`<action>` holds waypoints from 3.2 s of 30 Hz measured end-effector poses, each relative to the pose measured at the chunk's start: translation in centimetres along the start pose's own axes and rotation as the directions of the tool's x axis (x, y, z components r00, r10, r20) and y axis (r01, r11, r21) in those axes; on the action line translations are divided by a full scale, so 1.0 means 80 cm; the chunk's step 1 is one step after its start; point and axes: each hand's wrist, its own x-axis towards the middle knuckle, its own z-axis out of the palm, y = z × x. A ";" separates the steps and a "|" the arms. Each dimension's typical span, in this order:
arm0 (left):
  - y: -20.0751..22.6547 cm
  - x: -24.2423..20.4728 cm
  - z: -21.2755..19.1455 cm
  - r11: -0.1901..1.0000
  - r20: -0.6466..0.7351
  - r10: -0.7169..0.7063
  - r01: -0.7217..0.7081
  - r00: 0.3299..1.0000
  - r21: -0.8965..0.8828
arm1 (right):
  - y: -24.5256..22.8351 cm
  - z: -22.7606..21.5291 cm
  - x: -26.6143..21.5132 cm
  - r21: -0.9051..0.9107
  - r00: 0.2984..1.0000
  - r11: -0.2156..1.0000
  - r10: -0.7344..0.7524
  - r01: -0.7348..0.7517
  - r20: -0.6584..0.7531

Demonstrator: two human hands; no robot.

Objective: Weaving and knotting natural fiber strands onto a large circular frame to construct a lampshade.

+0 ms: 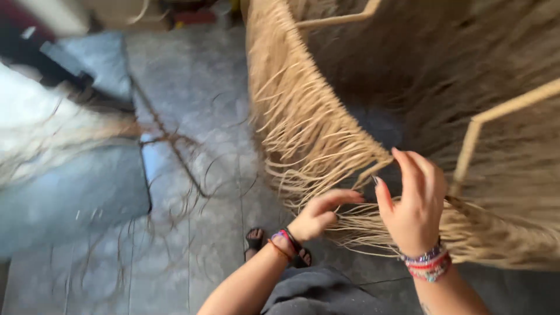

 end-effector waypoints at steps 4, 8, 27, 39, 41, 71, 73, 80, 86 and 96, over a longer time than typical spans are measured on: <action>0.083 -0.027 -0.018 0.992 -0.402 -0.099 0.062 0.910 -0.106 | -0.058 0.016 -0.017 0.280 0.978 0.937 -0.205 0.206 -0.034; 0.172 -0.071 -0.050 0.995 -0.767 0.060 0.019 0.639 0.094 | -0.148 0.056 -0.023 0.569 0.886 0.758 -0.451 0.319 0.105; 0.323 -0.322 -0.523 0.992 -1.000 0.003 -0.127 0.004 0.002 | -0.616 0.512 0.084 0.644 0.697 0.607 -0.700 0.466 0.156; 0.285 -0.441 -0.602 0.927 -0.922 -0.375 -0.067 -0.099 -0.369 | -0.690 0.700 0.109 0.646 0.640 0.731 -0.607 0.219 0.470; 0.287 -0.435 -0.591 0.782 -0.788 -0.600 -0.111 0.136 -0.614 | -0.703 0.628 0.144 0.760 0.709 0.646 -0.566 0.064 0.421; 0.253 -0.258 -0.524 0.734 -0.686 -0.628 -0.014 0.368 -0.679 | -0.653 0.347 0.258 0.643 0.439 0.304 -0.525 -0.703 0.729; 0.239 -0.261 -0.524 0.732 -0.691 -0.652 0.022 0.311 -0.681 | -0.649 0.367 0.256 0.705 0.439 0.348 -0.591 -0.618 0.677; 0.309 -0.271 -0.575 0.973 -0.727 -0.209 0.214 0.654 -0.088 | -0.637 0.406 0.245 0.706 0.662 0.627 -0.380 -0.329 0.646; 0.377 -0.330 -0.650 0.809 -0.963 -0.168 -0.528 0.211 -0.257 | -0.522 0.412 0.235 0.556 0.518 0.736 -0.326 -0.386 0.791; 0.402 -0.299 -0.621 0.816 -0.794 0.142 0.384 0.591 0.432 | -0.561 0.400 0.204 0.565 0.651 0.687 -0.175 -0.457 0.739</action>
